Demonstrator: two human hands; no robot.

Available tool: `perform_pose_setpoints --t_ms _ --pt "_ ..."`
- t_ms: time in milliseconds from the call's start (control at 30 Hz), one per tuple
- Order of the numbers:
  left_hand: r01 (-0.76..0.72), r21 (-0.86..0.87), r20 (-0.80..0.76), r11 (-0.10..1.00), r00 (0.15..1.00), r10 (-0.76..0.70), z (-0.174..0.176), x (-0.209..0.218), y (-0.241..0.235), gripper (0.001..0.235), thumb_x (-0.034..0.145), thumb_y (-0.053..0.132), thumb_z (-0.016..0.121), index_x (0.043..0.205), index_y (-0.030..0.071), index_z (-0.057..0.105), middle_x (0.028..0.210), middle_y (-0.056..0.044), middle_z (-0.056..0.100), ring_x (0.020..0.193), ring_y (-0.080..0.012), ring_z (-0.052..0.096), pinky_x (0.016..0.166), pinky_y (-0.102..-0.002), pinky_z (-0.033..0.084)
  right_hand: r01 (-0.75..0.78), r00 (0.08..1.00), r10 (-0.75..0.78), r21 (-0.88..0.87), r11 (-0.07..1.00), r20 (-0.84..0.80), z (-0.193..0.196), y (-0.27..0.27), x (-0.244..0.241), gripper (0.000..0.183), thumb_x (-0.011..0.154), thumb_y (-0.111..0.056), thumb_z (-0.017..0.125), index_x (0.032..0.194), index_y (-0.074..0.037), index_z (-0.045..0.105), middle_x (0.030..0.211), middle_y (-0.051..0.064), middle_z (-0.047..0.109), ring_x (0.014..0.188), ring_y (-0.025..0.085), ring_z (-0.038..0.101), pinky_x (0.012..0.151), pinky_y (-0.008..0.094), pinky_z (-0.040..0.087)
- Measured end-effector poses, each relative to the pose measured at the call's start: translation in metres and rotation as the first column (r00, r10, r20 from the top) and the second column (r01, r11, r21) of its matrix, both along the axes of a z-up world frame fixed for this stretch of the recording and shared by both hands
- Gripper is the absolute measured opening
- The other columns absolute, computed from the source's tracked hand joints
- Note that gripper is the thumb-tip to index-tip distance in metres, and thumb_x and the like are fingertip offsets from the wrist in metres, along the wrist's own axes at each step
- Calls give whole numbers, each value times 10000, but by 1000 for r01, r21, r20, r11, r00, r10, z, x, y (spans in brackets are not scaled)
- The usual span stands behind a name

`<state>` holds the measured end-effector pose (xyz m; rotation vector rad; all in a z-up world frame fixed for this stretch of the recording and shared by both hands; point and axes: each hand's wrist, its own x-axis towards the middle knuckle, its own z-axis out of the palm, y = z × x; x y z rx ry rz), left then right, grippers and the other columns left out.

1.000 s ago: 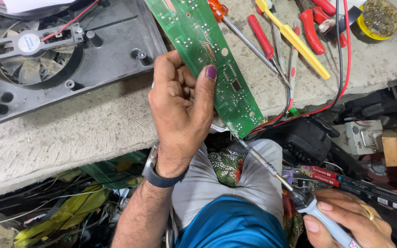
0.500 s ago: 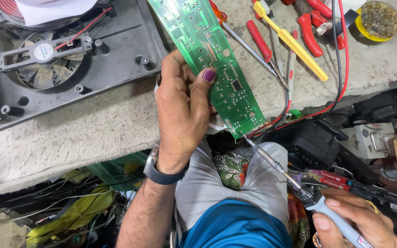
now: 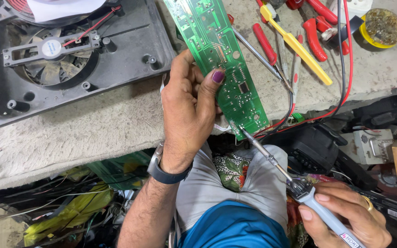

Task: The person uses a soldering iron to reflow solder joints on a green circuit board, then flips the board and uses a multimeter to test connections. The board is placed on a workbench with various tools and components visible.

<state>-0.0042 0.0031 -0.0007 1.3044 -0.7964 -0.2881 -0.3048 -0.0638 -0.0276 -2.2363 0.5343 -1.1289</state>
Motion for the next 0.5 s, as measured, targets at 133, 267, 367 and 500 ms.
perform_pose_setpoints --t_ms 133,267,367,500 --pt "-14 -10 6 1000 1000 14 0 -1 0 367 1084 93 659 1409 4 512 834 13 634 654 -22 571 525 -199 476 -16 1000 16 -40 999 4 3 1 8 289 731 -83 836 923 30 652 852 183 714 836 280 764 841 454 644" --pt "-21 -14 15 1000 1000 21 -1 -1 1 367 1085 93 670 1405 -4 519 846 15 637 670 -25 576 538 -198 481 -31 999 32 -18 999 24 3 2 12 305 727 -84 840 943 36 661 861 182 716 841 282 762 851 454 642" --pt "-7 -25 11 1000 1000 7 -1 -1 2 367 1084 94 669 1404 -8 518 837 18 623 665 -24 571 532 -196 473 -41 999 41 -24 999 14 4 2 14 309 726 -83 841 950 39 666 860 182 719 839 282 763 858 457 643" --pt "-7 -32 11 999 1000 7 -1 -1 2 365 1090 91 672 1405 -10 519 845 16 628 673 -23 573 542 -195 472 -37 999 37 6 999 17 5 2 15 304 738 -92 838 962 32 675 878 181 724 855 277 767 843 431 644"
